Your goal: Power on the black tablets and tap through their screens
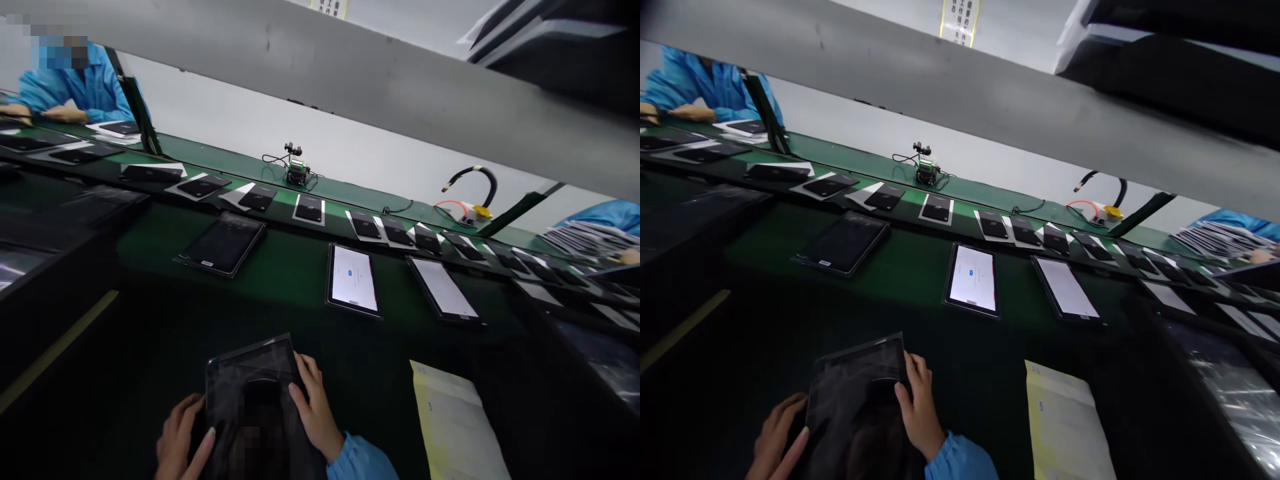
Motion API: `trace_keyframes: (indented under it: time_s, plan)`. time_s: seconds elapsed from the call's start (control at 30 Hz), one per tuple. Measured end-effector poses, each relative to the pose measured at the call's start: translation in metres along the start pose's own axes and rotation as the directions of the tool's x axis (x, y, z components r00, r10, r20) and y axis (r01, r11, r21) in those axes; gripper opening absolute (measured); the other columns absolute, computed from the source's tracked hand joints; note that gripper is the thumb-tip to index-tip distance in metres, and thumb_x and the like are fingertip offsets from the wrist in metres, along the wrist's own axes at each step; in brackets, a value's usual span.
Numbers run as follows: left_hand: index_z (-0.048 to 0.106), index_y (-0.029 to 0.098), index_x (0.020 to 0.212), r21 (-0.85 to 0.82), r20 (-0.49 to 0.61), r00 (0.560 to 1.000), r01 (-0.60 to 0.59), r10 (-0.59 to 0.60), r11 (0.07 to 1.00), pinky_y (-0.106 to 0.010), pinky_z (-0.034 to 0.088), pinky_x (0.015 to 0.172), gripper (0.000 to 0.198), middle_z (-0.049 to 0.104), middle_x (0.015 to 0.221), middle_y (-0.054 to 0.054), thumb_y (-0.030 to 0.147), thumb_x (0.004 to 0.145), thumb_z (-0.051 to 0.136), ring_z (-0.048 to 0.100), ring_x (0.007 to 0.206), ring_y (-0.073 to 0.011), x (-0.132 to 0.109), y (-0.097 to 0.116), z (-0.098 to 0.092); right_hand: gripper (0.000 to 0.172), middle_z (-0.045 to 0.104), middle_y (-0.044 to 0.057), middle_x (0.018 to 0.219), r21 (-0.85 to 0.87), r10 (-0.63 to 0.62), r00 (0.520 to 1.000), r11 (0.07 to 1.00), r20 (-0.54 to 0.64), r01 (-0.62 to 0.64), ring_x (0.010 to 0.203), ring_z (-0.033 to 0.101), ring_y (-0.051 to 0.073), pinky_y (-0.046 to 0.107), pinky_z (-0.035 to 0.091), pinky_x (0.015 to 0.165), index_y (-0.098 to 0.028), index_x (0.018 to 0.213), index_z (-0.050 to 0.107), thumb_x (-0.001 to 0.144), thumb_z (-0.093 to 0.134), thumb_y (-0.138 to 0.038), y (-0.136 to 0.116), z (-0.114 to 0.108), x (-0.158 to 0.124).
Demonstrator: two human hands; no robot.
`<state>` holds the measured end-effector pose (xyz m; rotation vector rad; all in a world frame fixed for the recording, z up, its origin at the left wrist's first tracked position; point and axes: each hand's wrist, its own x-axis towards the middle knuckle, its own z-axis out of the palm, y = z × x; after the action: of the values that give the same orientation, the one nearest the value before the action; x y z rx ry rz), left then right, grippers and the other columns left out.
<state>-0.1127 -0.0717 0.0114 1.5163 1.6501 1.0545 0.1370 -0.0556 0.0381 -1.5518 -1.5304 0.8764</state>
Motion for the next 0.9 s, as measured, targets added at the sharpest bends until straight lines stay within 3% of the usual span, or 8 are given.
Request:
trace_keyframes:
  time_s: [0.17,0.23,0.33,0.47,0.7,0.9]
  plan:
    - [0.057,0.028,0.115,-0.226,0.157,0.987,0.073,-0.037,0.971,-0.055,0.017,0.112,0.047,0.05,0.129,-0.009,0.06,0.083,0.046,0.038,0.129,-0.0347,0.039,0.036,0.015,0.043,0.049,0.007,0.128,0.215,0.144,0.959,0.972,-0.244,-0.091,0.122,0.048,0.023,0.036,0.041,0.105,-0.026,0.132,0.051,0.093,0.047,-0.045,0.01,-0.007,-0.002]
    - [0.054,0.026,0.118,-0.414,0.304,0.949,0.211,-0.084,0.885,-0.049,0.019,0.113,0.054,0.053,0.13,-0.009,0.062,0.079,0.053,0.037,0.131,-0.0332,0.057,0.049,0.03,0.046,0.049,0.008,0.126,0.258,0.203,0.926,0.958,-0.318,-0.122,0.121,0.048,0.024,0.037,0.043,0.103,-0.024,0.13,0.052,0.091,0.049,-0.049,0.015,-0.012,-0.003]
    - [0.046,0.023,0.117,-0.566,0.474,0.867,0.432,-0.151,0.702,-0.046,0.036,0.104,0.063,0.06,0.123,-0.01,0.064,0.072,0.061,0.048,0.123,-0.0341,0.075,0.062,0.057,0.052,0.047,0.009,0.127,0.28,0.243,0.889,0.95,-0.389,-0.137,0.122,0.048,0.025,0.038,0.044,0.103,-0.022,0.132,0.05,0.089,0.051,-0.052,0.02,-0.021,-0.003]
    - [0.04,0.025,0.118,-0.572,0.505,0.841,0.494,-0.193,0.655,-0.043,0.044,0.095,0.071,0.062,0.117,-0.009,0.065,0.067,0.067,0.056,0.114,-0.0332,0.077,0.059,0.073,0.052,0.045,0.008,0.128,0.239,0.23,0.904,0.96,-0.361,-0.149,0.123,0.047,0.025,0.038,0.045,0.102,-0.025,0.134,0.048,0.089,0.053,-0.05,0.019,-0.027,-0.005]
    - [0.034,0.024,0.125,-0.591,0.53,0.828,0.514,-0.182,0.621,-0.042,0.041,0.093,0.072,0.065,0.107,-0.007,0.058,0.07,0.066,0.06,0.104,-0.0306,0.071,0.054,0.063,0.049,0.043,0.007,0.13,0.196,0.184,0.934,0.972,-0.306,-0.128,0.124,0.045,0.025,0.04,0.042,0.106,-0.027,0.135,0.046,0.09,0.052,-0.047,0.019,-0.031,-0.007]
    - [0.033,0.023,0.126,-0.547,0.512,0.844,0.462,-0.157,0.698,-0.042,0.042,0.09,0.066,0.065,0.106,-0.007,0.052,0.074,0.062,0.059,0.105,-0.0316,0.07,0.058,0.061,0.064,0.037,0.009,0.139,0.319,0.326,0.934,0.909,-0.145,-0.268,0.126,0.045,0.03,0.044,0.049,0.099,-0.029,0.142,0.035,0.086,0.055,-0.054,0.018,-0.044,-0.009]
